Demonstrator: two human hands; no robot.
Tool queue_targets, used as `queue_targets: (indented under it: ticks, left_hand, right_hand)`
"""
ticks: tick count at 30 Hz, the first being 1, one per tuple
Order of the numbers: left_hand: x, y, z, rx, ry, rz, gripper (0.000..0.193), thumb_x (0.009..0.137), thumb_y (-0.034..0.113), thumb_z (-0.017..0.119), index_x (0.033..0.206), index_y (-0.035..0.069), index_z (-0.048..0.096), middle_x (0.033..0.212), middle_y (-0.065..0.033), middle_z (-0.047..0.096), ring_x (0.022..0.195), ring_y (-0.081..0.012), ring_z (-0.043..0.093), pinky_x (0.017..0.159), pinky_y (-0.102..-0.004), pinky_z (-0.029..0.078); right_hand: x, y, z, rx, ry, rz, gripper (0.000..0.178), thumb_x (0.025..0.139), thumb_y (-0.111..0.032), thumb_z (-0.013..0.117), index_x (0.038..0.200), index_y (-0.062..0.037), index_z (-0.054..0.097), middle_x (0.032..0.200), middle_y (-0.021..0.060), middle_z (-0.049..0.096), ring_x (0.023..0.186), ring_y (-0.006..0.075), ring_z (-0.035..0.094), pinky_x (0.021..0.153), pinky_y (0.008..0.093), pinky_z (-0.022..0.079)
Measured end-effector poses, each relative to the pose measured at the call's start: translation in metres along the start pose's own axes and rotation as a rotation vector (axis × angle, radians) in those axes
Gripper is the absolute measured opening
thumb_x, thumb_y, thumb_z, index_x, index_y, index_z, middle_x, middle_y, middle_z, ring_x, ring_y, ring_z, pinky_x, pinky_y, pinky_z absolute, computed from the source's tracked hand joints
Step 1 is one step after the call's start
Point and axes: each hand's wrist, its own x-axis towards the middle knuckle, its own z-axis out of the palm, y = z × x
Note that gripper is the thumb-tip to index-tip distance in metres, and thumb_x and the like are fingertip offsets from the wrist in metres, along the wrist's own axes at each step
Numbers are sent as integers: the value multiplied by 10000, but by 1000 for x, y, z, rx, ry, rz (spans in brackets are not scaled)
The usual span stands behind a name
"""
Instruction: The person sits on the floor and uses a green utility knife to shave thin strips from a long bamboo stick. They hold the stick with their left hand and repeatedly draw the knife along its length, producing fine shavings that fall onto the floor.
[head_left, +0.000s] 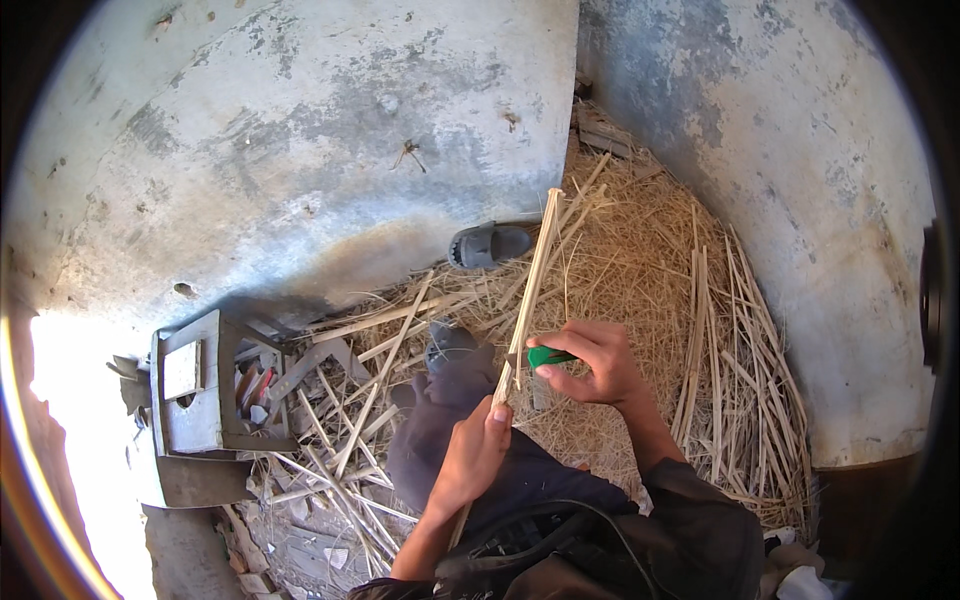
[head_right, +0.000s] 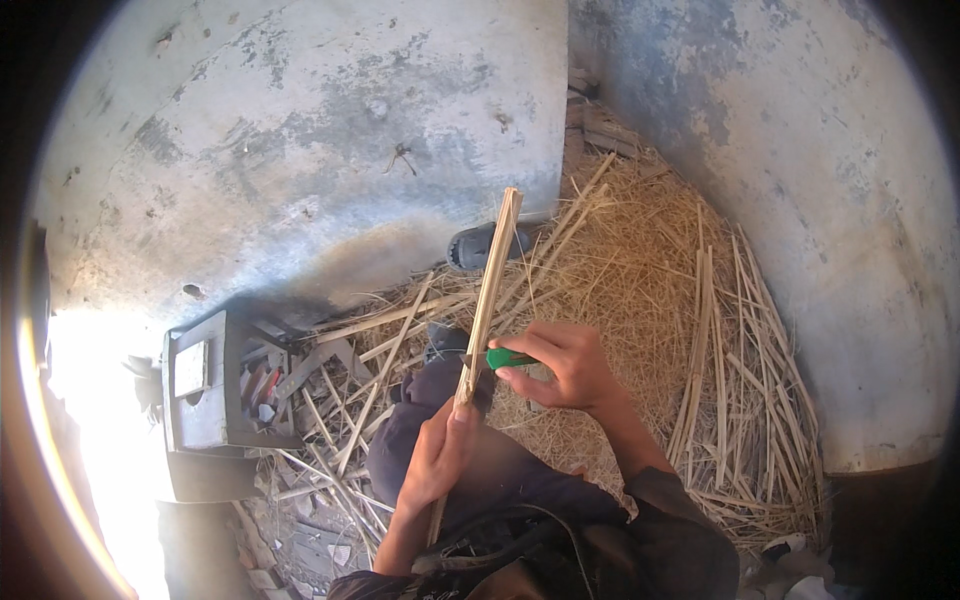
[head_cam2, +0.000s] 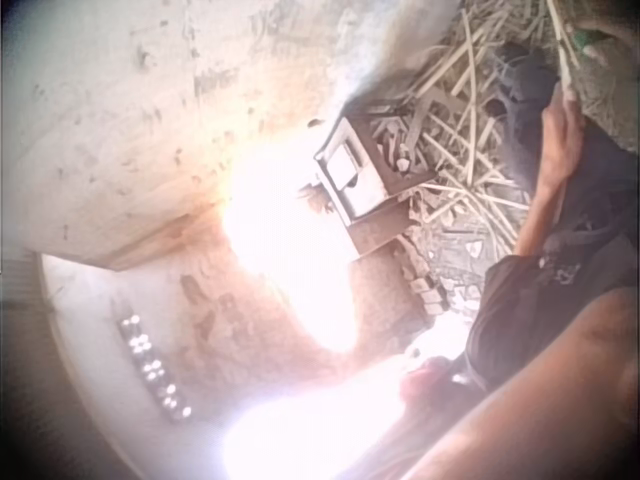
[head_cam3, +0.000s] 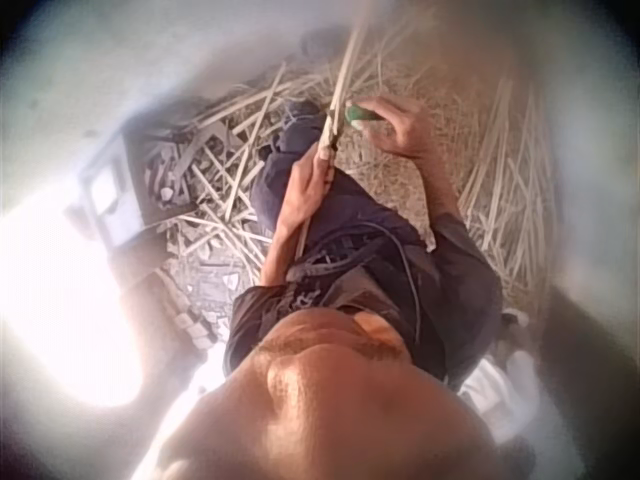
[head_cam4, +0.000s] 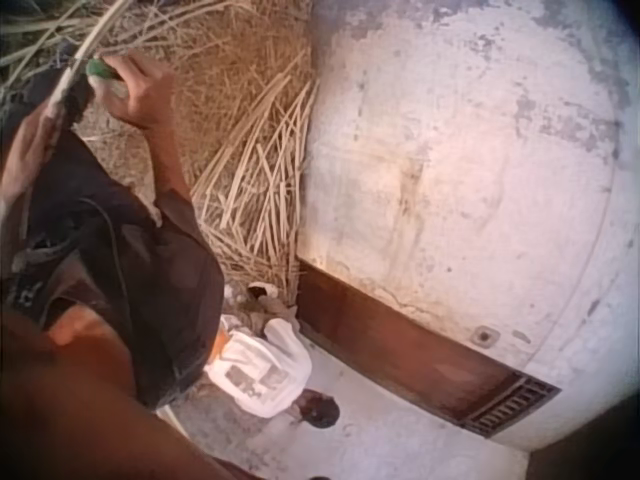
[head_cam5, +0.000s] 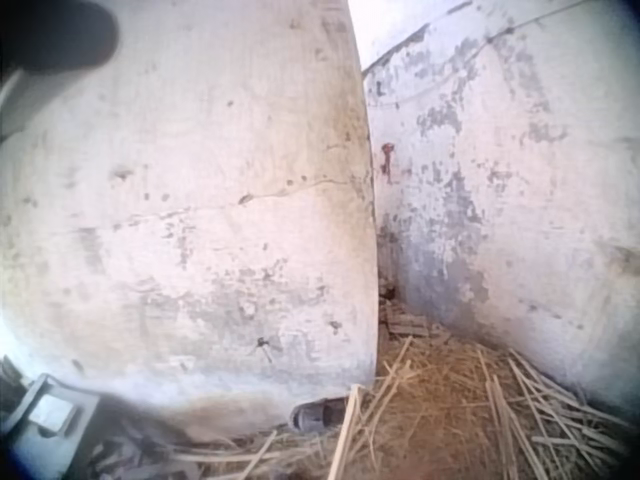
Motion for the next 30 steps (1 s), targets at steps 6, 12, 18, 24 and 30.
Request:
queue_targets:
  ticks: [6,12,18,24,30]
  left_hand:
    - [0,3,0,23,5,18,438,1209,370,374,989,32,544,707,-39,516,654,-159,478,643,-361,449]
    - [-1,5,2,-9,25,46,405,1210,317,384,973,31,546,727,6,480,657,-108,426,615,-320,392]
    - [0,3,1,61,42,66,412,1207,329,378,997,21,554,703,-49,516,634,-176,478,631,-370,435]
    - [-1,10,2,44,72,74,363,1199,250,400,991,8,573,692,-31,486,629,-113,440,590,-346,390]
    - [-1,5,3,91,58,47,355,1196,260,403,1040,0,590,707,-54,528,642,-143,494,620,-365,431]
  right_hand:
    - [7,7,3,-124,106,-29,291,884,-251,833,1146,-128,801,790,24,711,642,215,675,578,364,511]
    - [17,6,-7,-274,101,-72,276,887,-285,823,1117,-135,801,768,-12,698,618,191,662,564,351,496]
    - [21,9,-8,-369,108,-105,261,899,-319,800,1094,-146,806,766,-21,700,619,173,666,564,342,495]
    - [29,13,-8,-360,153,-121,265,903,-332,794,1082,-138,815,760,-17,711,599,176,663,556,333,498]
    - [38,36,-9,-346,274,-94,254,949,-347,765,1058,-125,821,752,14,748,598,115,680,500,295,483]
